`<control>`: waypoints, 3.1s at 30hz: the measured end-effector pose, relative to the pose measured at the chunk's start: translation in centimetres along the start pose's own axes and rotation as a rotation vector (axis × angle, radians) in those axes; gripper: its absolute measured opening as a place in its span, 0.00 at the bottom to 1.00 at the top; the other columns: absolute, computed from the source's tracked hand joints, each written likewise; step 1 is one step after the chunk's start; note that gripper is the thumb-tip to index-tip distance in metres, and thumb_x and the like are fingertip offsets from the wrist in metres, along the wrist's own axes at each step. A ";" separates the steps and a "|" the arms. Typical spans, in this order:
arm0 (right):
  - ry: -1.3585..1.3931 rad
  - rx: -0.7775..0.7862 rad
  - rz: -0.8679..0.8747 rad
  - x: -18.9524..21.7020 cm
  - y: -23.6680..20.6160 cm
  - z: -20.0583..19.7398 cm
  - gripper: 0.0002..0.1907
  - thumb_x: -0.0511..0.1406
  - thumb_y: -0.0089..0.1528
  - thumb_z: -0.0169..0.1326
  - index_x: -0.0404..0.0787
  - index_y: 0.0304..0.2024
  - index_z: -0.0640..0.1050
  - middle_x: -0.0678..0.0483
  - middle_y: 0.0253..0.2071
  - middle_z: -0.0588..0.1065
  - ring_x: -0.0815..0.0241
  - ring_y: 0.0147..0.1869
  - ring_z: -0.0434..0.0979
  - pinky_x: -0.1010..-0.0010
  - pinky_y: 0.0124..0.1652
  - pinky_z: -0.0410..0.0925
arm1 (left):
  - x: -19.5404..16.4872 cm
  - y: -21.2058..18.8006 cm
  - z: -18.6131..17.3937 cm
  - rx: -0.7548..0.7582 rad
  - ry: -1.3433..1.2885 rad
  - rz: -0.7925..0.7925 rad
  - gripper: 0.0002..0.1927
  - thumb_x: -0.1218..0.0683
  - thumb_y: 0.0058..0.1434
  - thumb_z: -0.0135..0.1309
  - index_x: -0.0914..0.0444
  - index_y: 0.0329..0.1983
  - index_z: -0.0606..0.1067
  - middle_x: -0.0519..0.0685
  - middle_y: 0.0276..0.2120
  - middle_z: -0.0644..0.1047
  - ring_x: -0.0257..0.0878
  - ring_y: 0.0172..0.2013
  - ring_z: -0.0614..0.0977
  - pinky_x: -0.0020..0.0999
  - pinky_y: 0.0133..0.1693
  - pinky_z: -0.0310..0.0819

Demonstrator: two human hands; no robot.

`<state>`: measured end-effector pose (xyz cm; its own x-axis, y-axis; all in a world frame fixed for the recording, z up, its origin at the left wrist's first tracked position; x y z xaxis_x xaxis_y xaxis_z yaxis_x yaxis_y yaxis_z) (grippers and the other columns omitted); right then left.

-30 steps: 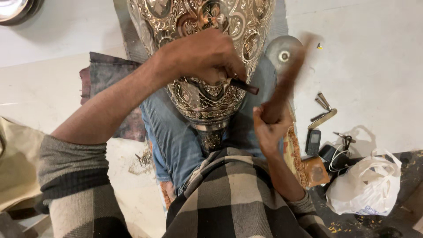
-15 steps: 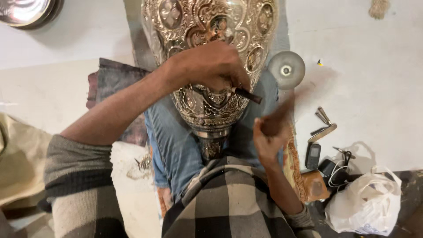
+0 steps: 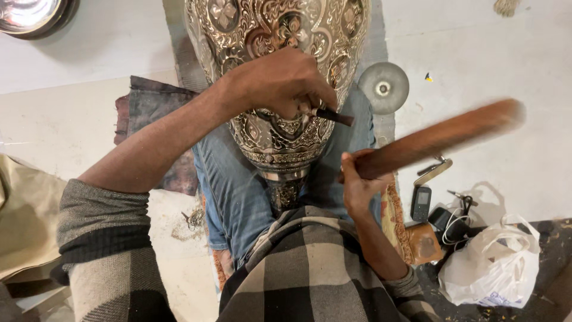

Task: The person sits on the floor with a large engraved brass vase held between the legs, holding a small punch against the vase surface with one hand and striking it with a wooden mallet in the other, repositioning the punch repeatedly to work the decorated metal surface.

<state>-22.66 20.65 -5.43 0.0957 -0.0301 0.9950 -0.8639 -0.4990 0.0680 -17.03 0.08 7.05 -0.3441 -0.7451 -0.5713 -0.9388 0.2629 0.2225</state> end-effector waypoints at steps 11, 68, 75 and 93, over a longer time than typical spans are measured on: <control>-0.008 -0.030 0.061 -1.2 0.1 1.0 0.11 0.23 0.58 0.65 0.35 0.39 0.76 0.55 0.36 0.76 0.64 0.37 0.77 0.72 0.36 0.73 | 1.3 -0.6 2.2 0.132 0.049 -0.050 0.25 0.70 0.49 0.55 0.57 0.47 0.84 0.48 0.25 0.83 0.39 0.23 0.84 0.36 0.19 0.71; 0.160 -0.050 0.302 -2.9 -2.9 1.4 0.11 0.26 0.61 0.64 0.32 0.37 0.73 0.52 0.28 0.72 0.63 0.26 0.73 0.71 0.24 0.68 | 1.6 0.2 2.5 0.226 -0.068 -0.057 0.23 0.71 0.46 0.54 0.64 0.44 0.82 0.51 0.27 0.83 0.38 0.25 0.85 0.34 0.20 0.75; 0.097 0.100 0.300 -2.8 -2.6 2.3 0.13 0.27 0.55 0.63 0.36 0.41 0.75 0.57 0.25 0.74 0.70 0.22 0.71 0.74 0.21 0.62 | 2.0 -0.5 1.8 0.155 -0.020 -0.043 0.31 0.72 0.44 0.55 0.63 0.54 0.81 0.53 0.23 0.82 0.41 0.21 0.82 0.41 0.19 0.69; 0.030 0.055 -0.011 0.6 -0.1 0.2 0.10 0.23 0.58 0.62 0.36 0.36 0.74 0.54 0.26 0.75 0.64 0.25 0.76 0.72 0.24 0.69 | 0.3 -0.4 0.3 0.110 -0.029 -0.036 0.29 0.69 0.39 0.55 0.65 0.49 0.79 0.52 0.20 0.78 0.46 0.20 0.80 0.45 0.21 0.68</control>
<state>-22.44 20.50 -4.88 0.0892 0.0011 0.9960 -0.8345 -0.5458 0.0753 -16.76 -0.04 6.59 -0.3089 -0.7375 -0.6006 -0.9460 0.3033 0.1143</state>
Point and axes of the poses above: each hand's wrist, its own y-axis towards the middle knuckle, its own z-axis out of the palm, x = y × z, the point moved 10 cm from there along y, towards the middle knuckle
